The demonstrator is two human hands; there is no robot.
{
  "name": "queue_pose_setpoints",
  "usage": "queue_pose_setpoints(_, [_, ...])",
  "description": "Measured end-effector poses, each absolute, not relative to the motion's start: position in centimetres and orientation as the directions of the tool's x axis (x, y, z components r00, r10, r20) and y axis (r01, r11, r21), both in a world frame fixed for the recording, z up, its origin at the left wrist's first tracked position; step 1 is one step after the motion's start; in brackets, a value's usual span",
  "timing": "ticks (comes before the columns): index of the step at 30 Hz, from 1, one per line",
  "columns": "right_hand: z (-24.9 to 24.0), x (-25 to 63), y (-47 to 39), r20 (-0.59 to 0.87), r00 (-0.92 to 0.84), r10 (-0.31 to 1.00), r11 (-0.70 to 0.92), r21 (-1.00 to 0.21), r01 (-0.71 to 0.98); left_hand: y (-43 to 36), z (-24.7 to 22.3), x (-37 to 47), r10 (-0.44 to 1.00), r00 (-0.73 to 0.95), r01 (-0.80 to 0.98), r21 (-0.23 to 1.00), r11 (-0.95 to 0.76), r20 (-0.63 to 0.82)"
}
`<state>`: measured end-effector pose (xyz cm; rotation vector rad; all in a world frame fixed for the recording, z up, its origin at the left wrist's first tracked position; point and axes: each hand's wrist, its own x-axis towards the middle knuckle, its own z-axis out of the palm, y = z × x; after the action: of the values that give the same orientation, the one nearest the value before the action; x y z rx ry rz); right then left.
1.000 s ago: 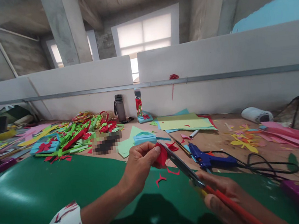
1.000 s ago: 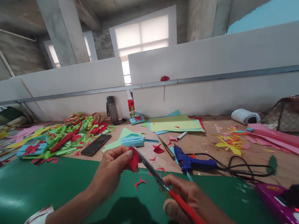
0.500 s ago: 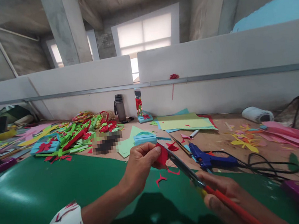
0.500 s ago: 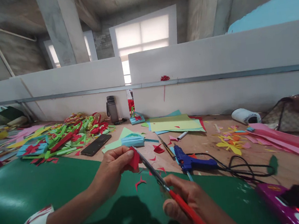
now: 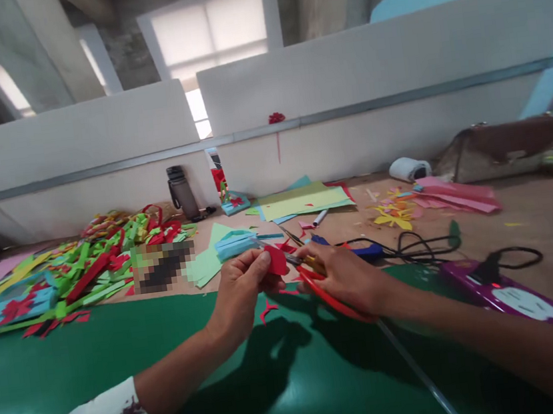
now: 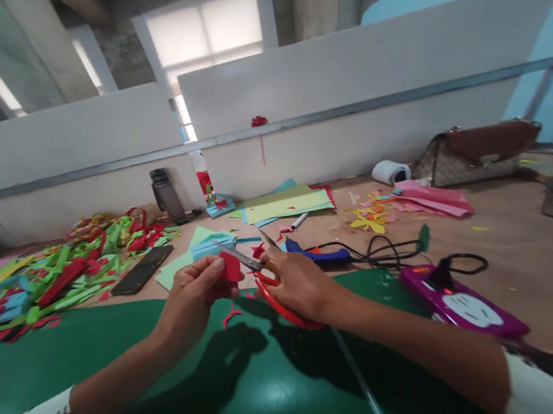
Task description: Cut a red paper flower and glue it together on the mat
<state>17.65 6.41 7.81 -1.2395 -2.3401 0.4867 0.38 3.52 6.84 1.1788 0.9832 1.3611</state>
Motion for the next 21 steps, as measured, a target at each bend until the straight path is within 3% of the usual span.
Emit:
queue_pose_setpoints(8, [5.3,15.9,7.9,0.262,-0.530,0.806,0.591,-0.385,0.709,3.8,5.9,2.8,0.969,0.235,-0.200,0.979,-0.025,0.073])
queue_pose_setpoints(15, [6.3,17.5,8.6,0.359,-0.433,0.827,0.557,-0.413,0.720,4.4,6.6,1.5,0.986,0.099,-0.196,0.974,-0.115,0.136])
queue_pose_setpoints(21, [6.6,18.0,8.6,0.316,-0.414,0.853,0.519,-0.439,0.734,5.6,6.0,1.2,0.993,0.037,-0.167,0.980,-0.108,0.115])
